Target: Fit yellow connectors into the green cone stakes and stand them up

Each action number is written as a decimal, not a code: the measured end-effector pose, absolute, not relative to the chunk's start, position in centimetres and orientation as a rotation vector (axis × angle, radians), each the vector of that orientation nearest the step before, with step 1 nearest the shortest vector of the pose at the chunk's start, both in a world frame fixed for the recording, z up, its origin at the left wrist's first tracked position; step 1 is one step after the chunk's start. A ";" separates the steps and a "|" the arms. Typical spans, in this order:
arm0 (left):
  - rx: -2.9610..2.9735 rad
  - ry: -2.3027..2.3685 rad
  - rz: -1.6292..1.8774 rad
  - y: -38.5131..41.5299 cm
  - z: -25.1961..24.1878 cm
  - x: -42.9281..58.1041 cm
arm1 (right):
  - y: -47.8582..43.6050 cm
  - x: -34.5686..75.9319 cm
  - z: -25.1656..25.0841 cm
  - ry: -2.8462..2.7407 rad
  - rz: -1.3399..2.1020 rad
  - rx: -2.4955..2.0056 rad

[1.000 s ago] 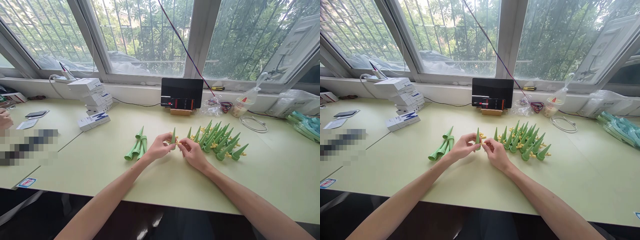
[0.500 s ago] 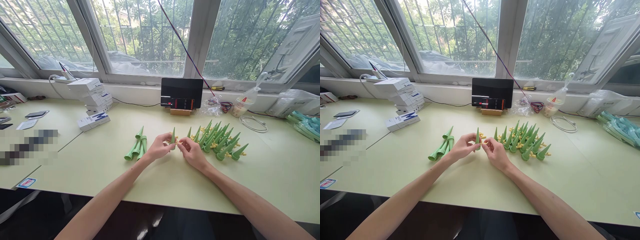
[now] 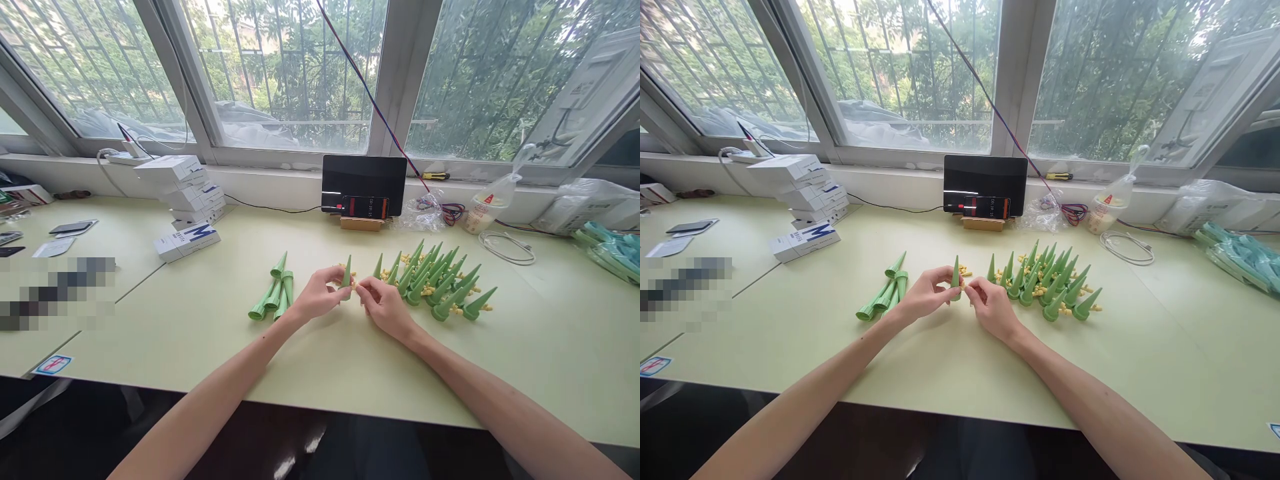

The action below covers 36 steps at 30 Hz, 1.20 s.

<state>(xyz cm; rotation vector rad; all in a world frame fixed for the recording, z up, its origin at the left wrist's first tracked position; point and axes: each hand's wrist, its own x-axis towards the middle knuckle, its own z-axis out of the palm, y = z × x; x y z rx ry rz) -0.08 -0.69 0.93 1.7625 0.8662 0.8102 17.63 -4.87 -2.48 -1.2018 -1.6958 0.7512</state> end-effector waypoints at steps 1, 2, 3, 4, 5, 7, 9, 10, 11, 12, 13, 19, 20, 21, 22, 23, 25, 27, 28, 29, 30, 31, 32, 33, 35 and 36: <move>1.761 0.865 0.812 -0.7 0.9 -0.1 | -4.9 17.6 -2.5 -1.698 0.748 -1.206; 1.760 0.865 0.815 -0.7 1.0 -0.1 | -4.9 17.7 -2.5 -1.700 0.745 -1.208; 1.760 0.863 0.816 -0.7 0.9 -0.1 | -4.9 17.7 -2.5 -1.702 0.742 -1.208; 1.761 0.861 0.817 -0.7 0.9 -0.1 | -4.9 17.7 -2.6 -1.705 0.739 -1.208; 1.762 0.858 0.817 -0.7 0.9 -0.1 | -4.9 17.7 -2.6 -1.709 0.738 -1.207; 1.766 0.854 0.815 -0.6 0.8 -0.2 | -4.9 17.7 -2.7 -1.713 0.734 -1.208; 1.771 0.852 0.818 -0.5 0.6 -0.2 | -4.9 17.7 -2.7 -1.719 0.723 -1.213; 1.772 0.853 0.818 -0.5 0.6 -0.2 | -4.9 17.6 -2.7 -1.722 0.717 -1.216; 1.774 0.853 0.819 -0.5 0.5 -0.2 | -4.8 17.6 -2.6 -1.725 0.712 -1.220; 1.776 0.852 0.819 -0.5 0.5 -0.2 | -4.8 17.6 -2.6 -1.727 0.711 -1.224; 1.778 0.850 0.819 -0.5 0.4 -0.2 | -4.8 17.6 -2.5 -1.730 0.713 -1.227; 1.782 0.850 0.822 -0.4 0.4 -0.2 | -5.0 17.6 -2.5 -1.726 0.719 -1.196; 1.781 0.855 0.824 -0.4 0.4 -0.2 | -5.0 17.6 -2.5 -1.716 0.721 -1.187; 1.779 0.860 0.825 -0.5 0.4 -0.2 | -5.0 17.6 -2.6 -1.707 0.727 -1.179; 1.778 0.863 0.825 -0.5 0.4 -0.2 | -5.0 17.6 -2.6 -1.698 0.733 -1.173; 1.778 0.864 0.825 -0.5 0.4 -0.2 | -5.0 17.6 -2.6 -1.692 0.739 -1.169; 1.782 0.858 0.822 -0.5 0.5 -0.2 | -5.0 17.6 -2.7 -1.688 0.751 -1.164; 1.787 0.854 0.820 -0.6 0.6 -0.2 | -4.9 17.6 -2.7 -1.691 0.760 -1.159; 1.788 0.854 0.818 -0.6 0.6 -0.2 | -4.9 17.6 -2.7 -1.694 0.764 -1.158; 1.789 0.854 0.816 -0.6 0.6 -0.2 | -4.9 17.6 -2.7 -1.697 0.765 -1.158; 1.789 0.854 0.816 -0.6 0.6 -0.2 | -4.9 17.6 -2.7 -1.701 0.761 -1.159; 1.789 0.852 0.817 -0.6 0.6 -0.2 | -4.9 17.6 -2.7 -1.706 0.752 -1.162; 1.789 0.850 0.816 -0.6 0.5 -0.2 | -4.9 17.6 -2.7 -1.711 0.741 -1.167; 1.789 0.848 0.816 -0.6 0.5 -0.2 | -4.9 17.6 -2.7 -1.717 0.730 -1.173; 1.787 0.851 0.814 -0.6 0.6 -0.2 | -4.8 17.6 -2.7 -1.725 0.716 -1.185; 1.786 0.853 0.813 -0.6 0.6 -0.2 | -4.9 17.6 -2.7 -1.725 0.717 -1.189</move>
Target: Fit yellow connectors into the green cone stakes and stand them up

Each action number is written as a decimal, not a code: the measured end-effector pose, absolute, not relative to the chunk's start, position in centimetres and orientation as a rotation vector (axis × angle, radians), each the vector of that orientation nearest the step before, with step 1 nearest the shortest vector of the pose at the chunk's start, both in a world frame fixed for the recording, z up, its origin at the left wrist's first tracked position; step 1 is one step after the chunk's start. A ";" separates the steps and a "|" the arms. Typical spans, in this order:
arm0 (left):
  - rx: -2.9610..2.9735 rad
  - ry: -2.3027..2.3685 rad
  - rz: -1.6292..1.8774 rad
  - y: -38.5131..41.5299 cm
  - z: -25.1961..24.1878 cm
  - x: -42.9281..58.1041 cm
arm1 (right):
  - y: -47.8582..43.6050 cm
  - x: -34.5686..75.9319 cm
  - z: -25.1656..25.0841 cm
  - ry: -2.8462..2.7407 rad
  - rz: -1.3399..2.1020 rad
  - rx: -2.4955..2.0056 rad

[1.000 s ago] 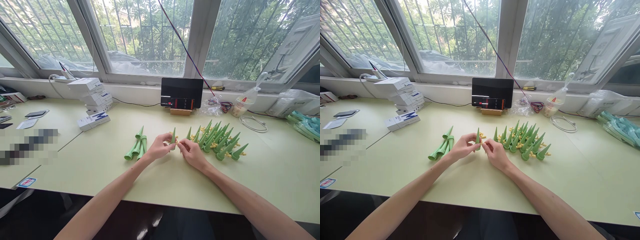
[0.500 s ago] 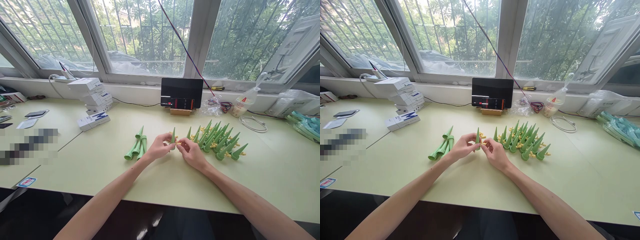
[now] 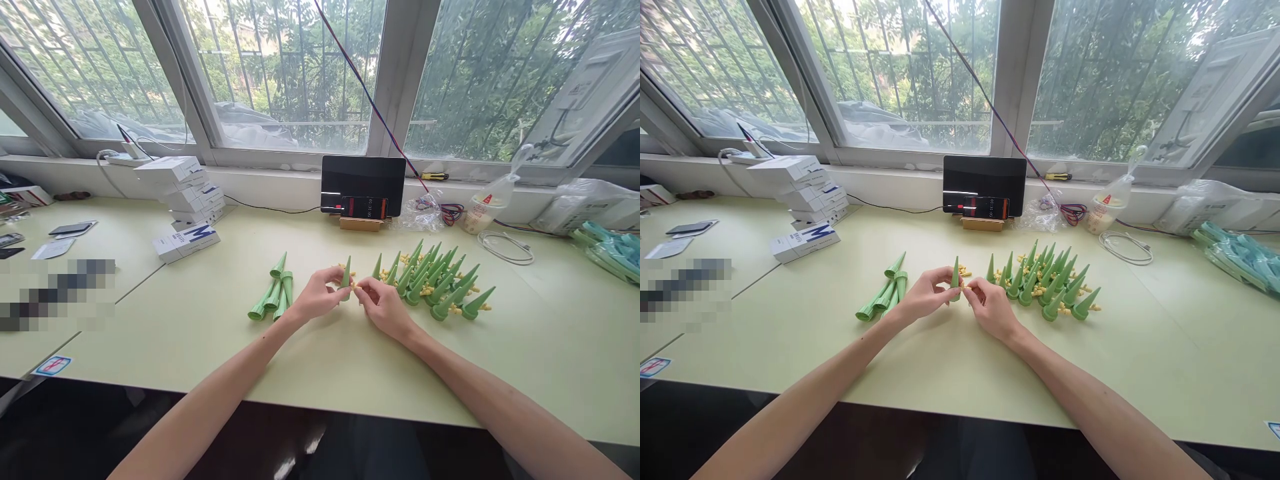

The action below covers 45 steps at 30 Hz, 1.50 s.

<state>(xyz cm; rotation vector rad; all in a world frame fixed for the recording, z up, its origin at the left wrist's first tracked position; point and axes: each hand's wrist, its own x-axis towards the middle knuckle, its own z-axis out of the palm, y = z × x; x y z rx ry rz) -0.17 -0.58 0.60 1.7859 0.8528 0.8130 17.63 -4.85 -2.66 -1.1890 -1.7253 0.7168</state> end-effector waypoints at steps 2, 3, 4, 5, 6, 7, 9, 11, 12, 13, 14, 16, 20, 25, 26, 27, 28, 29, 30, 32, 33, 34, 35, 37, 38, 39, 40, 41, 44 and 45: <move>1.784 0.854 0.814 -0.6 0.7 -0.2 | -4.9 17.6 -2.7 -1.714 0.721 -1.187; 1.784 0.855 0.815 -0.6 0.7 -0.2 | -4.9 17.6 -2.7 -1.704 0.724 -1.183; 1.784 0.856 0.814 -0.6 0.7 -0.2 | -4.9 17.6 -2.7 -1.694 0.728 -1.178; 1.783 0.857 0.815 -0.6 0.7 -0.2 | -4.9 17.6 -2.7 -1.687 0.732 -1.175; 1.784 0.858 0.815 -0.6 0.7 -0.2 | -5.0 17.6 -2.7 -1.684 0.735 -1.172; 1.785 0.858 0.816 -0.6 0.7 -0.2 | -5.0 17.6 -2.7 -1.684 0.739 -1.171; 1.787 0.853 0.819 -0.6 0.7 -0.2 | -5.0 17.5 -2.6 -1.689 0.743 -1.170; 1.789 0.853 0.821 -0.7 0.7 -0.2 | -5.0 17.5 -2.6 -1.693 0.745 -1.168; 1.789 0.856 0.819 -0.7 0.7 -0.2 | -5.0 17.5 -2.5 -1.695 0.747 -1.167; 1.790 0.859 0.818 -0.7 0.7 -0.2 | -5.0 17.5 -2.5 -1.697 0.746 -1.167; 1.791 0.859 0.816 -0.7 0.8 -0.2 | -5.0 17.5 -2.5 -1.701 0.743 -1.168; 1.793 0.856 0.813 -0.7 0.7 -0.1 | -4.9 17.6 -2.5 -1.712 0.725 -1.176; 1.793 0.860 0.814 -0.6 0.7 -0.1 | -4.9 17.6 -2.6 -1.729 0.690 -1.207; 1.789 0.860 0.822 -0.6 0.6 -0.1 | -4.9 17.6 -2.6 -1.715 0.709 -1.195; 1.791 0.862 0.821 -0.6 0.6 -0.1 | -4.9 17.6 -2.6 -1.710 0.718 -1.187; 1.793 0.863 0.820 -0.6 0.6 -0.1 | -5.0 17.5 -2.5 -1.705 0.727 -1.179; 1.795 0.865 0.818 -0.6 0.6 -0.1 | -5.0 17.5 -2.5 -1.701 0.734 -1.173; 1.795 0.866 0.816 -0.6 0.6 -0.1 | -5.0 17.5 -2.5 -1.700 0.739 -1.171; 1.795 0.867 0.814 -0.6 0.6 -0.1 | -5.0 17.5 -2.5 -1.700 0.742 -1.170; 1.797 0.867 0.812 -0.5 0.5 -0.1 | -5.0 17.5 -2.4 -1.704 0.744 -1.169; 1.799 0.865 0.812 -0.5 0.4 -0.1 | -5.0 17.5 -2.4 -1.707 0.743 -1.168; 1.800 0.862 0.812 -0.5 0.4 -0.2 | -5.0 17.5 -2.4 -1.711 0.739 -1.166; 1.802 0.858 0.812 -0.5 0.4 -0.2 | -5.0 17.5 -2.5 -1.715 0.733 -1.165; 1.802 0.851 0.813 -0.5 0.4 -0.2 | -5.0 17.6 -2.5 -1.723 0.717 -1.172; 1.802 0.848 0.812 -0.5 0.4 -0.2 | -5.0 17.6 -2.6 -1.726 0.709 -1.179; 1.802 0.846 0.811 -0.5 0.4 -0.2 | -4.9 17.6 -2.6 -1.729 0.705 -1.187; 1.802 0.845 0.809 -0.5 0.5 -0.2 | -4.9 17.7 -2.6 -1.731 0.702 -1.195; 1.802 0.844 0.807 -0.5 0.5 -0.2 | -4.9 17.7 -2.7 -1.730 0.702 -1.201; 1.796 0.846 0.809 -0.6 0.6 -0.2 | -4.9 17.6 -2.8 -1.720 0.714 -1.195; 1.793 0.849 0.810 -0.6 0.6 -0.2 | -4.9 17.6 -2.8 -1.714 0.723 -1.185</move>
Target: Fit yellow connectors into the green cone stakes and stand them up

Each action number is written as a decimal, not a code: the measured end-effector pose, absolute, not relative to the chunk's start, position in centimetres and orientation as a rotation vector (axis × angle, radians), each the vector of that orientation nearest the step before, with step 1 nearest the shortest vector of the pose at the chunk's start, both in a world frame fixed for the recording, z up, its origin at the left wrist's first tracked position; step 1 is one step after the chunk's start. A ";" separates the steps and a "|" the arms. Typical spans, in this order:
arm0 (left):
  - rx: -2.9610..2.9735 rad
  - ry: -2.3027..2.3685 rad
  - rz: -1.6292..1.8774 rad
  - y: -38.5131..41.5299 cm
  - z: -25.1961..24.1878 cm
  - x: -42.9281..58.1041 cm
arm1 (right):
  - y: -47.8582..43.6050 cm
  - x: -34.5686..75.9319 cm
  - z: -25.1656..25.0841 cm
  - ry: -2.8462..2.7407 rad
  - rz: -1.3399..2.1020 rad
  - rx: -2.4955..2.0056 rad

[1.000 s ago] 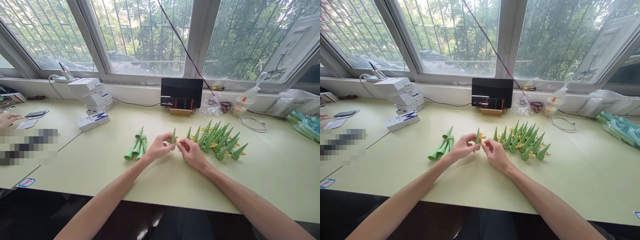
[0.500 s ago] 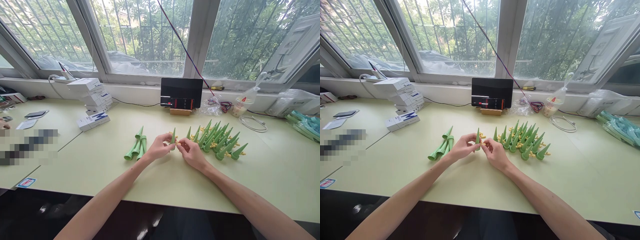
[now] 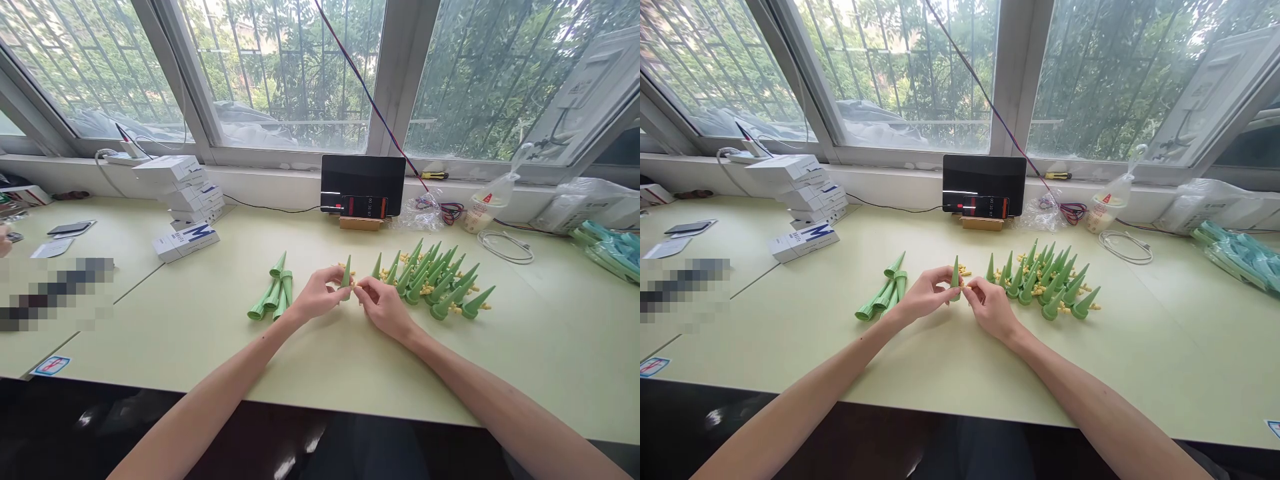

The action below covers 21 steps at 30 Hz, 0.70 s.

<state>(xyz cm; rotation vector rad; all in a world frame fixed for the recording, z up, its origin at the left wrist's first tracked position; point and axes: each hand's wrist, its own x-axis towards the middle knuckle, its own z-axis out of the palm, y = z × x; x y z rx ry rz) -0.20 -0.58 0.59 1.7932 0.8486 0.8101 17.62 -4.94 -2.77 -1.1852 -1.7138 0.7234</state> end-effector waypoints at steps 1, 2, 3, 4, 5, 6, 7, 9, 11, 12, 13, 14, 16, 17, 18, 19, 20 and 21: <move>1.792 0.851 0.811 -0.6 0.6 -0.2 | -4.9 17.6 -2.8 -1.706 0.733 -1.174; 1.791 0.852 0.811 -0.6 0.6 -0.2 | -4.9 17.6 -2.8 -1.699 0.740 -1.164; 1.791 0.852 0.810 -0.6 0.6 -0.2 | -4.9 17.6 -2.8 -1.695 0.744 -1.155; 1.791 0.852 0.810 -0.6 0.6 -0.2 | -4.9 17.5 -2.7 -1.693 0.745 -1.149; 1.791 0.851 0.809 -0.6 0.6 -0.2 | -4.9 17.5 -2.7 -1.693 0.743 -1.145; 1.791 0.850 0.809 -0.5 0.6 -0.2 | -4.9 17.5 -2.7 -1.696 0.739 -1.144; 1.790 0.849 0.810 -0.5 0.6 -0.2 | -4.9 17.6 -2.7 -1.698 0.737 -1.143; 1.790 0.847 0.809 -0.5 0.6 -0.1 | -5.0 17.6 -2.6 -1.703 0.739 -1.146; 1.792 0.843 0.806 -0.5 0.6 -0.1 | -5.0 17.6 -2.5 -1.706 0.739 -1.156; 1.794 0.842 0.804 -0.6 0.6 -0.1 | -5.0 17.6 -2.5 -1.708 0.739 -1.164; 1.797 0.843 0.803 -0.6 0.6 -0.1 | -5.0 17.6 -2.5 -1.709 0.737 -1.173; 1.803 0.844 0.802 -0.6 0.5 -0.1 | -5.0 17.6 -2.5 -1.710 0.734 -1.184; 1.819 0.845 0.804 -0.5 0.5 -0.1 | -4.9 17.6 -2.5 -1.712 0.734 -1.203; 1.831 0.843 0.805 -0.5 0.5 -0.1 | -4.9 17.6 -2.5 -1.714 0.733 -1.211; 1.843 0.842 0.807 -0.5 0.4 -0.1 | -4.9 17.6 -2.5 -1.716 0.731 -1.218; 1.856 0.840 0.810 -0.5 0.3 -0.1 | -4.9 17.6 -2.6 -1.719 0.727 -1.224; 1.870 0.837 0.813 -0.5 0.3 -0.2 | -4.9 17.7 -2.6 -1.720 0.722 -1.228; 1.883 0.833 0.817 -0.5 0.2 -0.2 | -4.9 17.7 -2.7 -1.722 0.717 -1.233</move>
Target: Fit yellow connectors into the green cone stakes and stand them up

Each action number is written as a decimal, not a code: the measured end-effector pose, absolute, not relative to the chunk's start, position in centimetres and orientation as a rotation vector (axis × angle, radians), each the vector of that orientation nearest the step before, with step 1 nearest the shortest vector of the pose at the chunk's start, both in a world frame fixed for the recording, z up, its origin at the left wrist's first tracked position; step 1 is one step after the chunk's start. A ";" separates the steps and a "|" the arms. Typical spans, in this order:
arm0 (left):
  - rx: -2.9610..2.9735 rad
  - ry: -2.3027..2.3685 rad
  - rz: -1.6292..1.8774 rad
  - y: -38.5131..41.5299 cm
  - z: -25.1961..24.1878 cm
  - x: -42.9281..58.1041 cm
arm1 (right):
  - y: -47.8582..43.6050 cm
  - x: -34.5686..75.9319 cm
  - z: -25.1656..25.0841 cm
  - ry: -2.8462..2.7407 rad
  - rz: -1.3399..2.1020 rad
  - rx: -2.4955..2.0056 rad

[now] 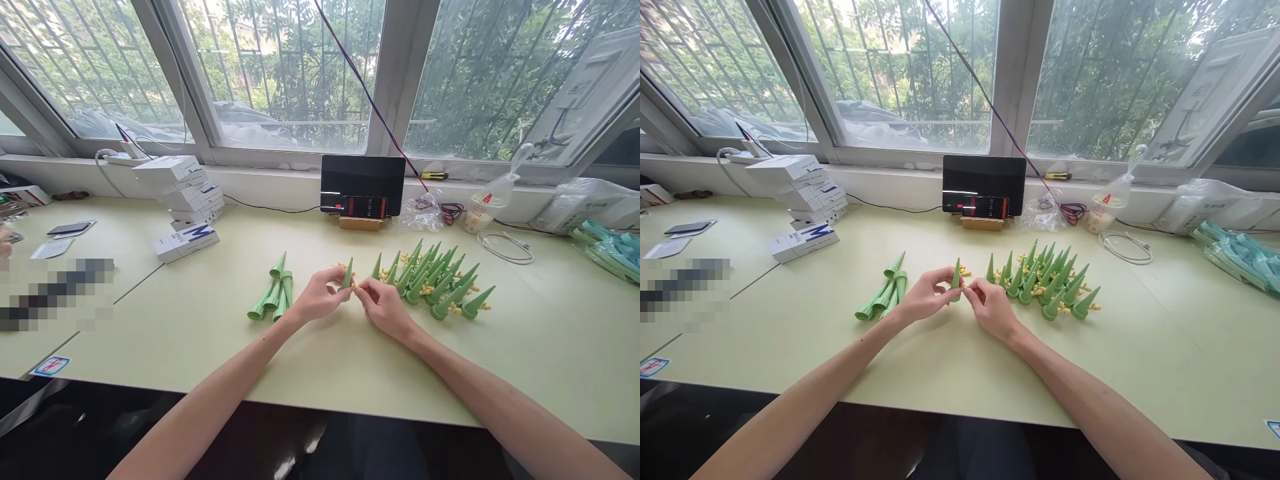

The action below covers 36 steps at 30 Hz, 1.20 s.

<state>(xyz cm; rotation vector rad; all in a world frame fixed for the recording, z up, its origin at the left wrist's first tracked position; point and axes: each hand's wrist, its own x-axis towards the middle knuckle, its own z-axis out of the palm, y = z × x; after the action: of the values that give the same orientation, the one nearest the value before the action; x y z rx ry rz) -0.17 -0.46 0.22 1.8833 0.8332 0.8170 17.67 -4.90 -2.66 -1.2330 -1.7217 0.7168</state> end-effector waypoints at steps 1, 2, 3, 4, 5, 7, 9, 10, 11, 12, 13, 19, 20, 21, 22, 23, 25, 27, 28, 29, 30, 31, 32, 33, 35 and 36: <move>1.896 0.828 0.822 -0.4 0.2 -0.2 | -4.9 17.7 -2.7 -1.723 0.712 -1.237; 1.907 0.821 0.827 -0.4 0.1 -0.2 | -4.9 17.7 -2.7 -1.724 0.708 -1.240; 1.915 0.813 0.830 -0.4 0.0 -0.2 | -4.9 17.7 -2.7 -1.724 0.702 -1.243; 1.920 0.807 0.833 -0.4 0.0 -0.2 | -4.9 17.7 -2.7 -1.725 0.694 -1.243; 1.922 0.802 0.835 -0.4 0.0 -0.2 | -4.9 17.7 -2.7 -1.727 0.684 -1.244; 1.925 0.796 0.835 -0.4 -0.1 -0.1 | -4.8 17.7 -2.7 -1.734 0.663 -1.243; 1.927 0.792 0.833 -0.4 -0.1 -0.1 | -4.7 17.8 -2.7 -1.747 0.649 -1.243; 1.926 0.790 0.833 -0.4 -0.1 -0.1 | -4.6 17.8 -2.8 -1.751 0.643 -1.244; 1.925 0.787 0.833 -0.4 -0.1 -0.1 | -4.6 17.8 -2.8 -1.752 0.637 -1.247; 1.921 0.787 0.831 -0.4 0.0 -0.1 | -4.6 17.8 -2.8 -1.749 0.633 -1.250; 1.915 0.789 0.830 -0.4 0.0 -0.1 | -4.6 17.8 -2.9 -1.739 0.634 -1.253; 1.848 0.849 0.848 -0.4 0.2 -0.2 | -4.9 17.6 -2.6 -1.678 0.735 -1.164; 1.839 0.849 0.846 -0.4 0.2 -0.2 | -4.9 17.6 -2.5 -1.671 0.744 -1.151; 1.832 0.847 0.843 -0.3 0.2 -0.2 | -4.9 17.6 -2.5 -1.665 0.749 -1.144; 1.826 0.843 0.840 -0.3 0.2 -0.2 | -4.9 17.6 -2.5 -1.661 0.750 -1.142; 1.821 0.842 0.837 -0.3 0.2 -0.2 | -4.9 17.6 -2.5 -1.659 0.750 -1.144; 1.817 0.841 0.830 -0.2 0.1 -0.2 | -4.9 17.6 -2.5 -1.661 0.752 -1.151; 1.817 0.840 0.821 -0.3 0.1 -0.2 | -4.9 17.7 -2.5 -1.667 0.753 -1.155; 1.818 0.840 0.816 -0.3 0.2 -0.2 | -4.9 17.7 -2.5 -1.671 0.751 -1.159; 1.820 0.841 0.812 -0.3 0.2 -0.2 | -4.9 17.7 -2.5 -1.677 0.748 -1.165; 1.822 0.842 0.808 -0.4 0.3 -0.2 | -5.0 17.7 -2.5 -1.683 0.742 -1.176; 1.825 0.843 0.806 -0.4 0.4 -0.2 | -5.0 17.8 -2.4 -1.691 0.736 -1.190; 1.829 0.844 0.805 -0.4 0.4 -0.2 | -5.0 17.8 -2.4 -1.698 0.730 -1.205; 1.833 0.844 0.804 -0.5 0.5 -0.2 | -5.0 17.8 -2.4 -1.704 0.725 -1.219; 1.840 0.838 0.803 -0.5 0.6 -0.2 | -5.0 17.8 -2.3 -1.715 0.717 -1.238; 1.842 0.836 0.803 -0.5 0.6 -0.2 | -5.0 17.8 -2.3 -1.719 0.712 -1.240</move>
<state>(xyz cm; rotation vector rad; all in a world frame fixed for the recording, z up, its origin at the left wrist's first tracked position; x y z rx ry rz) -0.17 -0.55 0.60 1.8417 0.8360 0.8032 17.78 -5.03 -2.35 -1.2404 -1.7187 0.7122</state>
